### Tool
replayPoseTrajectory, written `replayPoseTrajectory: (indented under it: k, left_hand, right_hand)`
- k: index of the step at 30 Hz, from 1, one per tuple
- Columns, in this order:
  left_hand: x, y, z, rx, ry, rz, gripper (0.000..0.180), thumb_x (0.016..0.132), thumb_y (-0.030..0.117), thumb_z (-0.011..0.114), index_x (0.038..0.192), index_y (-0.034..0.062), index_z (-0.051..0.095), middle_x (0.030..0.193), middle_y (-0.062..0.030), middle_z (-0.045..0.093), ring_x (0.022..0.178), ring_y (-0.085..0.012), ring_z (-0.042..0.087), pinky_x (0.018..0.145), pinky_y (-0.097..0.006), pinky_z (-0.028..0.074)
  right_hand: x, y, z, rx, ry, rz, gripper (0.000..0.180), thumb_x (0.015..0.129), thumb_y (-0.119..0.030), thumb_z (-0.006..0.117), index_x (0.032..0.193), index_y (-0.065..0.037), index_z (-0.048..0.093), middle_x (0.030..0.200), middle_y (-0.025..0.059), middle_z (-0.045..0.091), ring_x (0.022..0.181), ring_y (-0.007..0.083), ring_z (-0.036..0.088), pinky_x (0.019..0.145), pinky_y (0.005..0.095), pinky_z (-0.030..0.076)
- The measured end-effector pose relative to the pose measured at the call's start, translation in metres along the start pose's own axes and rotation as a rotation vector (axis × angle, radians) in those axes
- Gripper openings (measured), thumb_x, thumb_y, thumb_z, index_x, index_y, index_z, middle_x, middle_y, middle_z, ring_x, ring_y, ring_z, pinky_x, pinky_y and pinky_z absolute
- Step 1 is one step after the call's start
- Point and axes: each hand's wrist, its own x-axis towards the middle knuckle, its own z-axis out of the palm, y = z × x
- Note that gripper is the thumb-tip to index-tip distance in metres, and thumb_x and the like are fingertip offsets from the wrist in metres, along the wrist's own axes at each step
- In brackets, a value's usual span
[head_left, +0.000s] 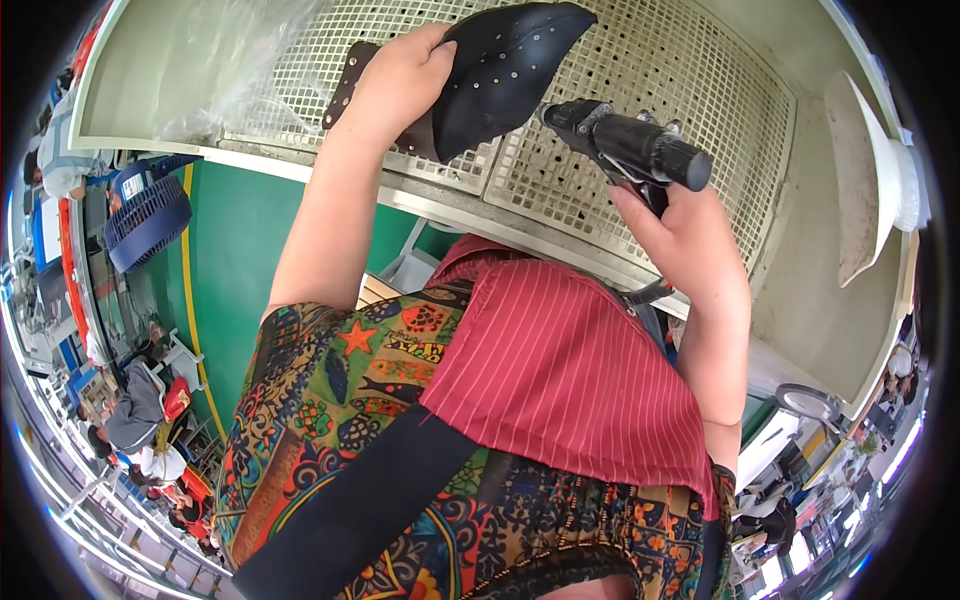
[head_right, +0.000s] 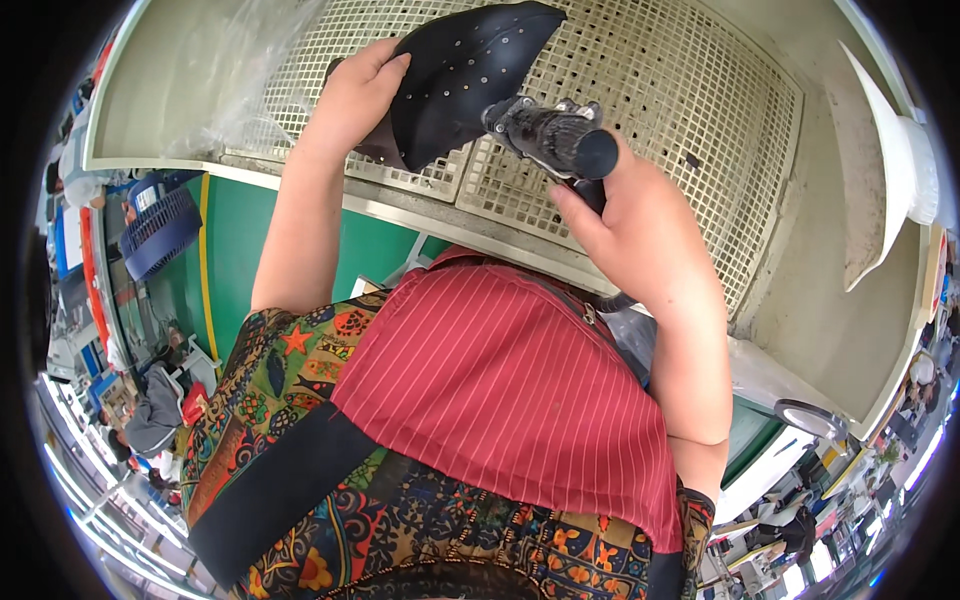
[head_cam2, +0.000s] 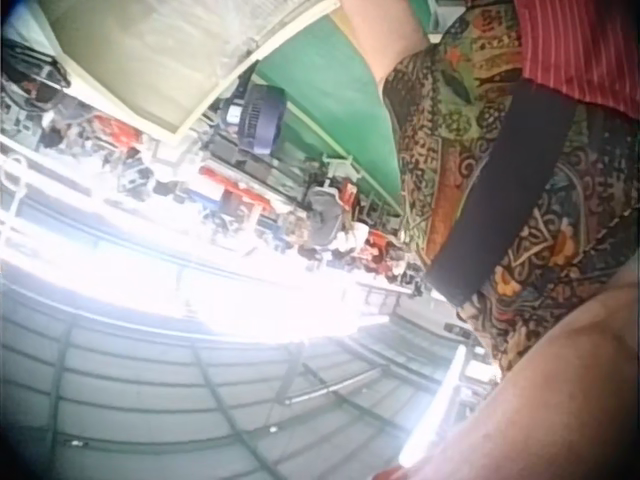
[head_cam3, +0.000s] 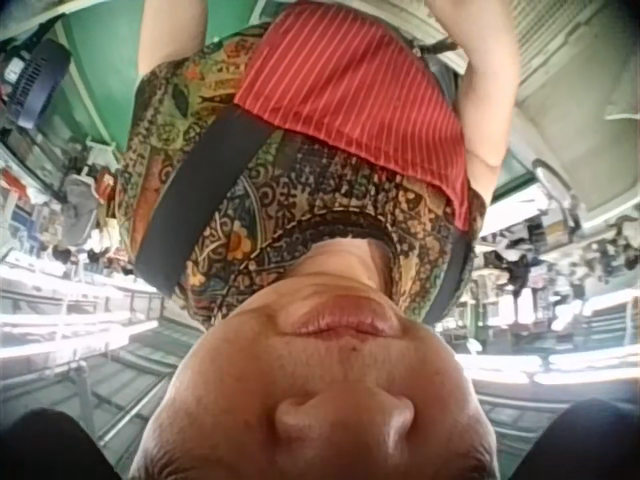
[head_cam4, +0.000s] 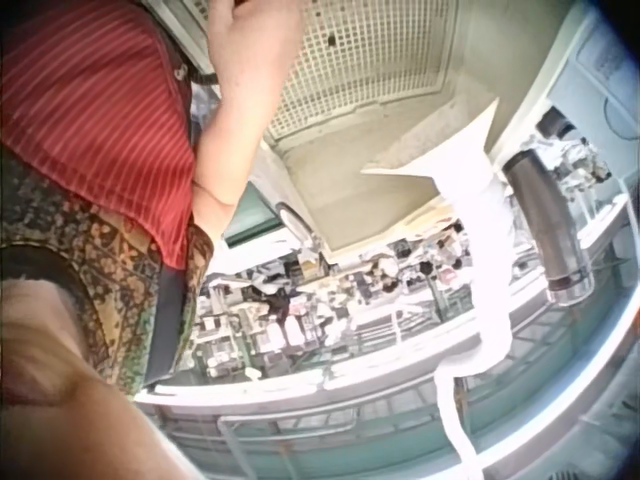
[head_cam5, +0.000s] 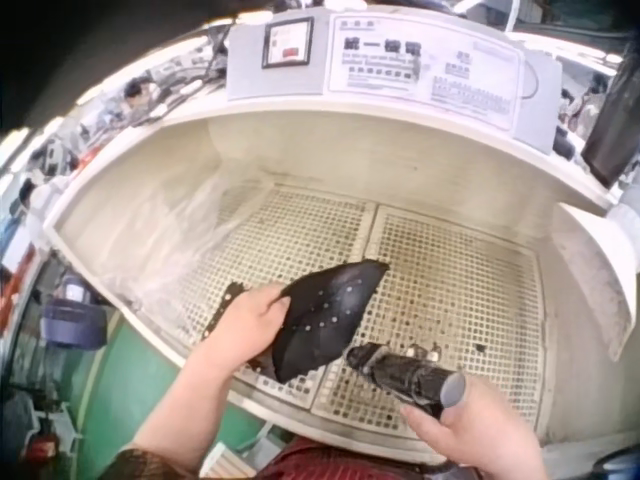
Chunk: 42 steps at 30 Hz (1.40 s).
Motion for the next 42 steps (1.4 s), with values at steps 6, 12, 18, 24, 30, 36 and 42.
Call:
replayPoseTrajectory:
  k: [6,12,18,24,30,36,42]
  left_hand:
    - [0.000,0.001,0.000,-0.004,-0.006,0.013,0.026,0.089,0.022,0.048,0.101,0.0021,0.060,0.089,-0.0202,0.063,0.085,-0.0383,0.059,0.077,-0.041,0.046]
    - [0.001,-0.001,0.003,0.057,-0.019,-0.001,0.026,0.089,0.021,0.047,0.102,0.0019,0.060,0.087,-0.0212,0.063,0.084,-0.0392,0.059,0.076,-0.043,0.046]
    - [-0.016,0.008,-0.001,0.028,-0.043,-0.005,0.025,0.090,0.019,0.047,0.104,0.0021,0.059,0.083,-0.0212,0.062,0.080,-0.0366,0.060,0.074,-0.040,0.047]
    - [-0.053,-0.005,-0.016,-0.226,-0.035,-0.147,0.028,0.094,0.017,0.049,0.113,-0.0013,0.058,0.097,-0.0043,0.062,0.091,-0.0115,0.055,0.083,-0.025,0.042]
    - [-0.084,0.003,-0.005,-0.274,0.212,-0.205,0.030,0.095,0.014,0.046,0.118,-0.0015,0.056,0.101,-0.0083,0.063,0.094,-0.0130,0.057,0.085,-0.026,0.043]
    - [-0.092,0.001,0.003,-0.484,0.307,-0.243,0.029,0.097,0.013,0.044,0.122,-0.0001,0.054,0.108,-0.0047,0.060,0.097,-0.0095,0.053,0.085,-0.023,0.042]
    - [-0.094,0.004,0.003,-0.554,0.353,-0.248,0.027,0.097,0.014,0.048,0.118,0.0002,0.056,0.109,-0.0025,0.061,0.099,-0.0092,0.054,0.086,-0.022,0.041]
  right_hand:
    - [0.003,-0.003,-0.007,-0.076,0.103,0.260,0.032,0.083,-0.020,0.064,0.108,-0.001,0.056,0.083,0.0193,0.063,0.075,0.0336,0.062,0.067,0.0392,0.048]
    - [-0.010,-0.004,-0.006,-0.085,0.016,0.139,0.034,0.081,-0.019,0.065,0.108,-0.002,0.055,0.082,0.0199,0.062,0.075,0.0358,0.062,0.066,0.0408,0.048]
    - [-0.016,-0.001,0.000,0.077,0.008,0.050,0.034,0.080,-0.017,0.066,0.108,0.000,0.055,0.083,0.0171,0.064,0.076,0.0331,0.062,0.069,0.0374,0.048]
    - [-0.021,0.011,-0.003,0.390,0.020,0.152,0.028,0.081,-0.012,0.067,0.104,0.002,0.060,0.085,0.0088,0.062,0.076,0.0128,0.054,0.072,0.0271,0.045]
    - [-0.017,0.013,0.011,0.413,-0.076,0.069,0.028,0.080,-0.012,0.067,0.104,0.000,0.060,0.085,0.0080,0.063,0.078,0.0174,0.056,0.074,0.0298,0.046]
    - [0.001,0.015,0.029,0.335,-0.154,-0.060,0.034,0.081,-0.022,0.064,0.104,0.002,0.057,0.085,0.0196,0.062,0.078,0.0323,0.060,0.072,0.0377,0.046]
    - [0.026,0.005,0.051,0.281,-0.229,-0.145,0.038,0.081,-0.023,0.063,0.108,0.002,0.053,0.089,0.0228,0.061,0.082,0.0385,0.059,0.073,0.0403,0.047]
